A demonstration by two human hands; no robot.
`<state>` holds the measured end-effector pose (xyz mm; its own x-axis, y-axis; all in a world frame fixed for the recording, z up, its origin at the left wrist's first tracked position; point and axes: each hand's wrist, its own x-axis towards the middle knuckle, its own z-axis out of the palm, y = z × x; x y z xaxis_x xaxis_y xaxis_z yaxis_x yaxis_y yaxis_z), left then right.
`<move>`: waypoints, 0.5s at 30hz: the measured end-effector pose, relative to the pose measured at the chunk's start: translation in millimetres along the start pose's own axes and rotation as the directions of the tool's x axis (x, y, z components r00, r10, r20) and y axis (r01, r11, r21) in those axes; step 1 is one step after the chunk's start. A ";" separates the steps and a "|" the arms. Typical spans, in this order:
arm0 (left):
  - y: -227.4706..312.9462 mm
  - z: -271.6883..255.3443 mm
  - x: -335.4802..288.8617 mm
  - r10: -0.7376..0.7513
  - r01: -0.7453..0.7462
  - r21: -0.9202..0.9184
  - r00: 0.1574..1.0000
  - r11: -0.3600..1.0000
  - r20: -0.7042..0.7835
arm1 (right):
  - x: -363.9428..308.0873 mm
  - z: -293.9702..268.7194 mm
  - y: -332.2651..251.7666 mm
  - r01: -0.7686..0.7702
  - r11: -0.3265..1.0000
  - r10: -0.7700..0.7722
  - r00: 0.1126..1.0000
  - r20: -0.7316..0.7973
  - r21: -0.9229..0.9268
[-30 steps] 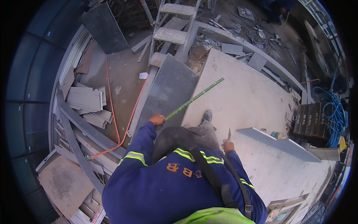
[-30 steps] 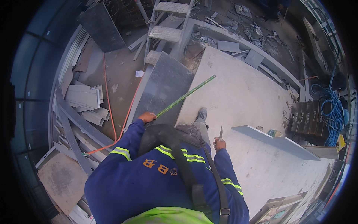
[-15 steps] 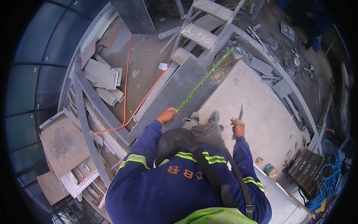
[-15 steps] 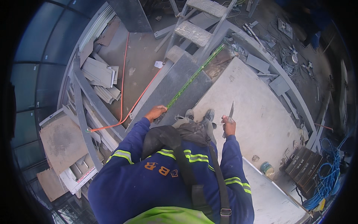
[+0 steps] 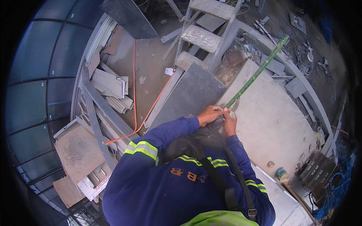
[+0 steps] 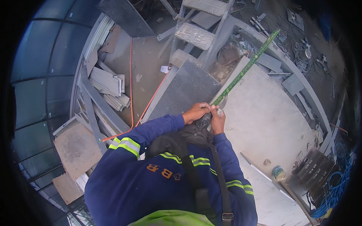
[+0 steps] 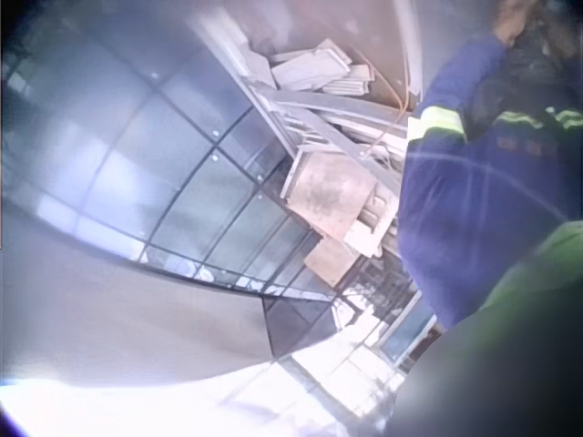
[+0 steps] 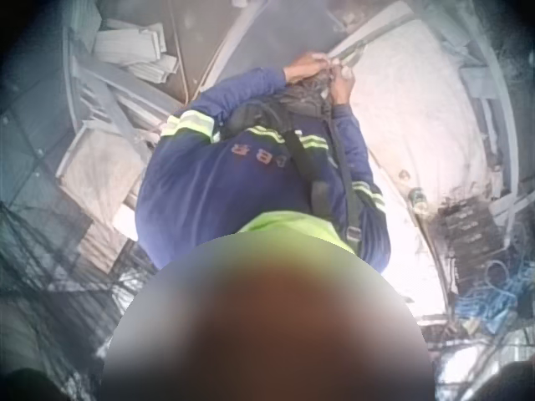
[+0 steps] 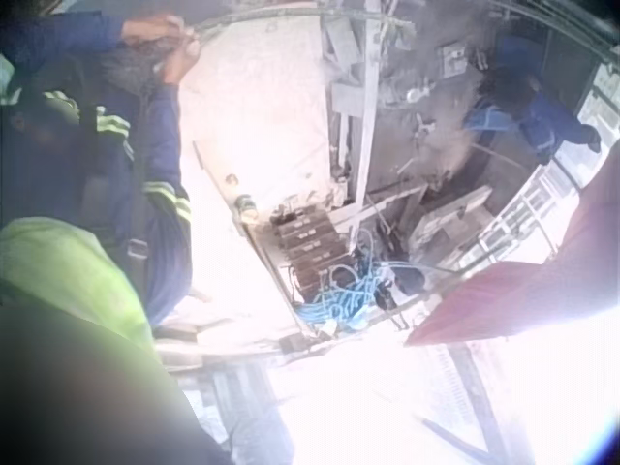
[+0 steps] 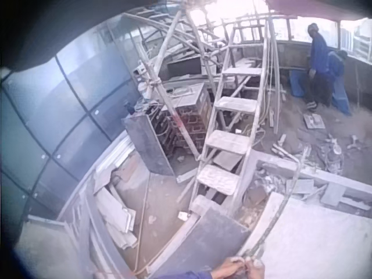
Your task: The person measures a large grey panel with a tape measure and marks it with a utility knife. They then lift and reposition the panel on a metal scaffold structure at a construction site.
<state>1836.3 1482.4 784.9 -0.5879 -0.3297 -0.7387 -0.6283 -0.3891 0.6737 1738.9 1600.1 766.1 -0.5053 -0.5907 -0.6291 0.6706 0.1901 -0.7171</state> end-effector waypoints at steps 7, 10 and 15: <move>118.0 -57.2 -99.4 -0.031 -0.135 0.611 0.967 0.780 0.254 | 36.6 -8.1 -19.0 -0.012 0.966 0.010 1.000 0.006 0.259; 132.2 -97.6 -158.7 -0.274 -0.005 0.745 0.928 0.666 0.252 | 56.6 -22.0 -32.3 -0.017 0.956 0.020 1.000 -0.007 0.291; 156.9 -138.3 -218.1 -0.510 0.262 0.834 0.860 0.486 0.027 | 120.9 -76.4 -43.1 0.139 0.962 -0.100 0.980 -0.174 0.233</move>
<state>1936.3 1374.4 1048.6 -0.1987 -0.0619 -0.9781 -0.8841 0.4419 0.1517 1607.4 1580.3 698.0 -0.6564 -0.4612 -0.5970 0.7015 -0.0823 -0.7079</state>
